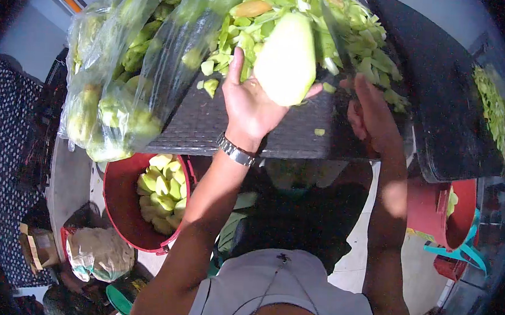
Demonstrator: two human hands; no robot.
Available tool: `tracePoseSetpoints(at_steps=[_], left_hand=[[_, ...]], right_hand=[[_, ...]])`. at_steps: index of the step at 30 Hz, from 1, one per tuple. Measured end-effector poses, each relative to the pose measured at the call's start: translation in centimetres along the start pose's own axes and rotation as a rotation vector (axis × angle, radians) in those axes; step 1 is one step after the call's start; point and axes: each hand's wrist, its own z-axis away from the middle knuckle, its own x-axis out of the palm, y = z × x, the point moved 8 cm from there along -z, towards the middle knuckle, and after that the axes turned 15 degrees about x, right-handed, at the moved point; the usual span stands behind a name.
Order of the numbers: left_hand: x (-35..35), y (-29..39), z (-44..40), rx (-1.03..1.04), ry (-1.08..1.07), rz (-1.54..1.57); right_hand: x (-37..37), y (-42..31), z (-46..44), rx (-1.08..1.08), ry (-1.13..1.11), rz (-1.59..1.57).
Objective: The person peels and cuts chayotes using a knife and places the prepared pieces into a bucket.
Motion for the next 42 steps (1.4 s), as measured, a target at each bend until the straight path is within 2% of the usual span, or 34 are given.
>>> tracePoseSetpoints(at_steps=[2, 3, 6, 7, 10, 12, 15, 16, 19, 25, 27, 30, 32, 38, 42], left_hand=[[-0.5, -1.1, 0.1, -0.058, -0.056, -0.155], [-1.0, -1.5, 0.3, -0.106, -0.006, -0.093], [-2.0, -0.8, 0.4, -0.040, -0.008, -0.147], [-1.0, -0.6, 0.7, 0.016, 0.010, -0.290], [-1.4, 0.9, 1.1, 0.289, 0.268, -0.413], [-1.1, 1.2, 1.4, 0.306, 0.240, -0.440], [-0.5, 1.1, 1.8, 0.299, 0.196, -0.456], [-0.3, 1.0, 1.8, 0.292, 0.176, -0.457], [-0.9, 1.4, 2.4, 0.337, 0.297, -0.497], [-1.3, 1.5, 2.7, 0.349, 0.284, -0.534], [-1.2, 1.2, 2.9, 0.318, 0.271, -0.527], [-1.2, 0.4, 3.0, 0.241, 0.249, -0.470], [-1.5, -0.8, 3.4, 0.198, 0.257, -0.435], [-1.6, -1.5, 3.9, 0.175, 0.278, -0.499], [-0.8, -0.5, 3.0, 0.235, 0.263, -0.488]], right_hand=[[0.5, 0.5, 1.7, 0.047, -0.114, -0.176], [1.0, 1.1, 2.6, 0.079, -0.176, -0.263], [2.2, 1.4, 4.8, 0.081, -0.272, -0.172], [2.2, 1.8, 5.3, 0.104, -0.175, -0.106], [3.0, 2.3, 7.1, 0.157, 0.042, 0.078], [3.0, 2.2, 8.0, 0.167, 0.098, 0.176], [3.0, 3.0, 7.8, 0.007, 0.290, 0.274], [3.2, 3.2, 8.0, 0.027, 0.258, 0.263], [4.0, 3.1, 8.5, 0.057, 0.194, 0.237], [4.6, 3.3, 8.9, 0.014, 0.183, 0.276], [4.9, 3.6, 9.0, -0.056, 0.190, 0.304], [5.1, 3.8, 9.5, 0.014, 0.160, 0.219], [4.5, 5.3, 8.3, -0.056, 0.260, 0.321], [5.2, 4.2, 8.4, 0.088, 0.179, 0.142], [5.9, 5.0, 9.3, -0.013, 0.206, 0.255]])
